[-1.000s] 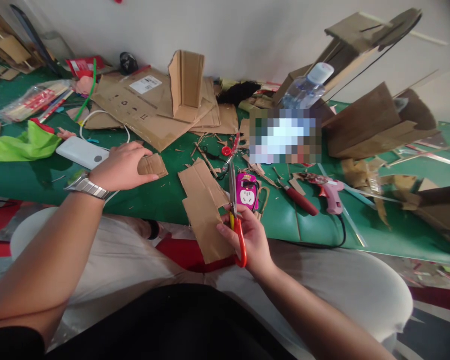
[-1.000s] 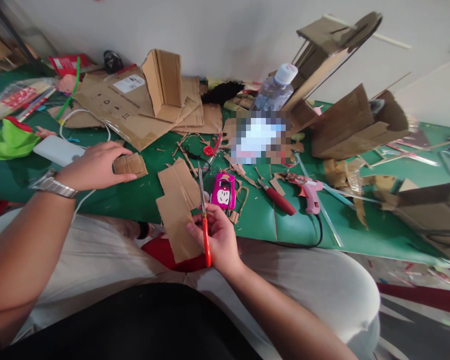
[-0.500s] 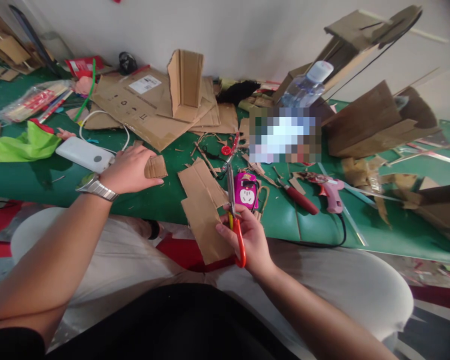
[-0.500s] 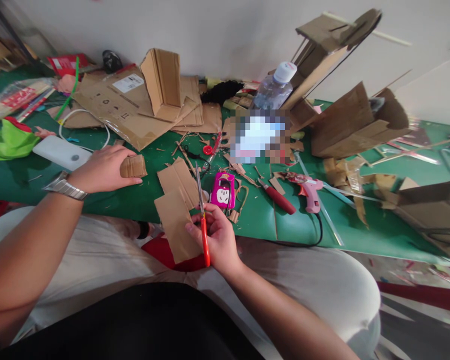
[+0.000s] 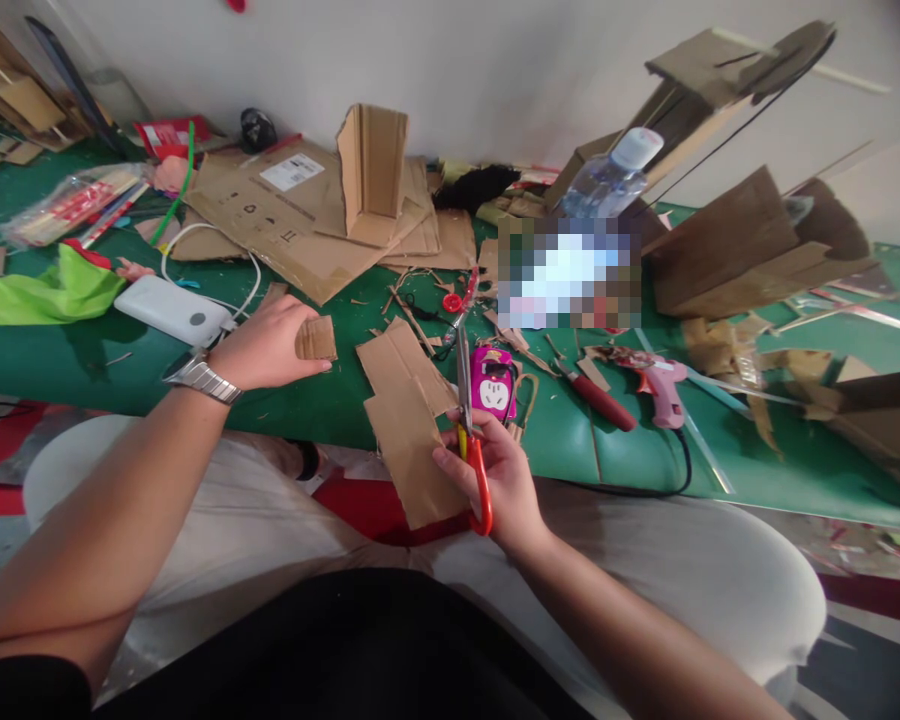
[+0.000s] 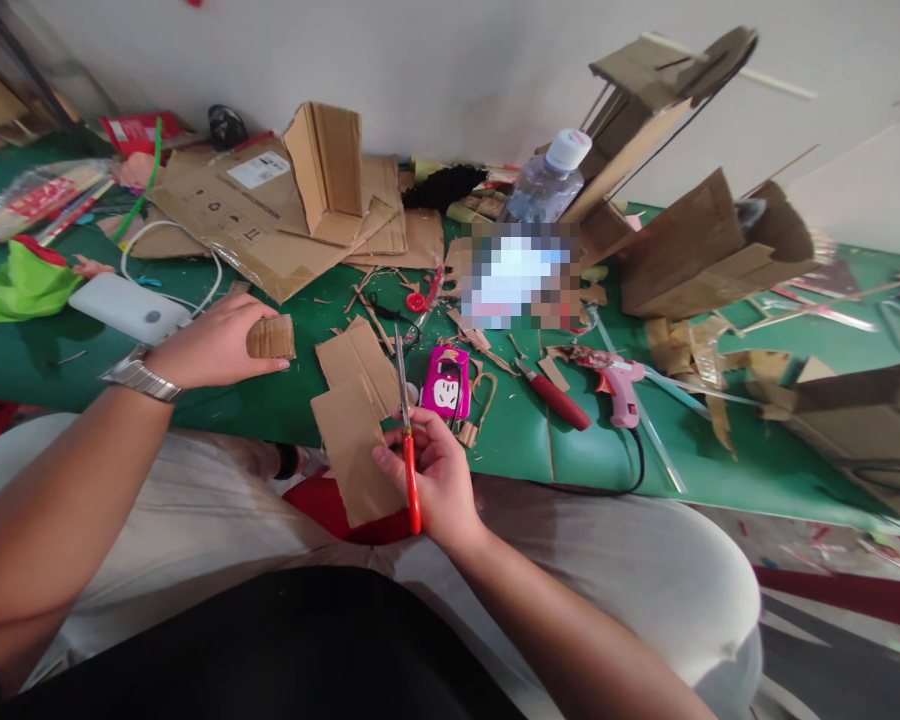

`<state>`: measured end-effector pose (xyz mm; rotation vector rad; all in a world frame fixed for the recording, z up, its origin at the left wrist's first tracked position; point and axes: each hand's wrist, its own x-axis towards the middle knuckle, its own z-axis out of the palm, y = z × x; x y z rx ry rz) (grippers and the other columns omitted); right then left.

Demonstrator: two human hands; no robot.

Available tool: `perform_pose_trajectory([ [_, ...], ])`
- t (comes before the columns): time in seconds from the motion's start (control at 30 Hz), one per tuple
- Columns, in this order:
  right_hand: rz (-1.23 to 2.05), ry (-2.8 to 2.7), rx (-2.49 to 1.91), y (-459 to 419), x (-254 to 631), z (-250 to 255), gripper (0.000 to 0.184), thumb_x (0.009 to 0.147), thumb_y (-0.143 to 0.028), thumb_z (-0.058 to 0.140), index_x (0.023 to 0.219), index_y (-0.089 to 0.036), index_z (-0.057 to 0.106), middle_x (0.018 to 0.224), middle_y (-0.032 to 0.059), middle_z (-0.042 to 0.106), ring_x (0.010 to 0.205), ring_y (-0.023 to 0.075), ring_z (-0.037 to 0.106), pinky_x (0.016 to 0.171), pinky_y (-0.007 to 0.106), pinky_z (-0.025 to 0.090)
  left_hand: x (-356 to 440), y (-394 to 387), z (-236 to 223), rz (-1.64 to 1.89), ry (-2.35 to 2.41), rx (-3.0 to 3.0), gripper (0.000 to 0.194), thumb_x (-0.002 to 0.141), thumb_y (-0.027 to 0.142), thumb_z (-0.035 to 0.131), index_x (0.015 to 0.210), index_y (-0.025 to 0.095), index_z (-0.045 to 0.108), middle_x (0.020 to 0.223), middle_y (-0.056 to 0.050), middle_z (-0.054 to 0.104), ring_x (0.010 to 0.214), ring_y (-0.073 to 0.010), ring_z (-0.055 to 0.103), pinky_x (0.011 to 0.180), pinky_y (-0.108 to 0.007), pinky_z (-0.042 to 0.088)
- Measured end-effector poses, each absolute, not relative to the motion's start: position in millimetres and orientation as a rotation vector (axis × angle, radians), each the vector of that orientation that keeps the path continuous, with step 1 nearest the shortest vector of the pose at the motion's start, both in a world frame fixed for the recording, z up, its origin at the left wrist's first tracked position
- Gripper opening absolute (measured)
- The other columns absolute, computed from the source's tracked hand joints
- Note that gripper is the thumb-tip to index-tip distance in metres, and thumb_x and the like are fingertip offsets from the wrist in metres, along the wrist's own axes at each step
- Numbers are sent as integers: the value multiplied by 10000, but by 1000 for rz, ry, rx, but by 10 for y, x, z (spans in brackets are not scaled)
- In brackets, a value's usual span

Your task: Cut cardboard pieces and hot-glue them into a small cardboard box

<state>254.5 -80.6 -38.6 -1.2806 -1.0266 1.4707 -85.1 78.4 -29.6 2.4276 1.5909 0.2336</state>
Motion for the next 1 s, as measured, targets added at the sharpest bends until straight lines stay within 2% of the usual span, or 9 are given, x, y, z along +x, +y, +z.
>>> perform_pose_trajectory([
  [0.3, 1479, -1012, -1277, -811, 2545, -372, 577, 753, -439, 1042, 1174, -295, 675, 952, 15, 804, 901, 235, 788, 830, 383, 656, -798, 707, -252, 166, 1466, 2399, 621, 789, 509, 866, 1296, 211, 667, 1369, -157, 685, 1314, -395, 673, 1188, -572, 553],
  [0.57, 1462, -1035, -1284, -802, 2542, -369, 581, 754, -464, 1041, 1169, -300, 669, 950, 13, 803, 897, 242, 792, 835, 398, 661, -709, 613, -227, 137, 1208, 2440, 619, 814, 522, 879, 1334, 246, 691, 1363, -138, 699, 1327, -394, 652, 1179, -575, 546],
  [0.77, 1477, -1003, -1272, -806, 2543, -366, 572, 756, -424, 1040, 1173, -294, 671, 951, 7, 802, 902, 224, 785, 843, 376, 655, -755, 622, -232, 136, 1253, 2440, 885, 786, 710, 909, 1498, 243, 664, 1465, -162, 674, 1389, -423, 609, 1224, -600, 504],
  [1.0, 1478, -971, -1266, -810, 2535, -380, 567, 741, -422, 1049, 1158, -296, 688, 947, 8, 799, 895, 222, 777, 823, 361, 646, -755, 622, -216, 185, 1232, 2431, 804, 826, 745, 872, 1452, 268, 707, 1446, -145, 698, 1375, -409, 625, 1223, -576, 502],
])
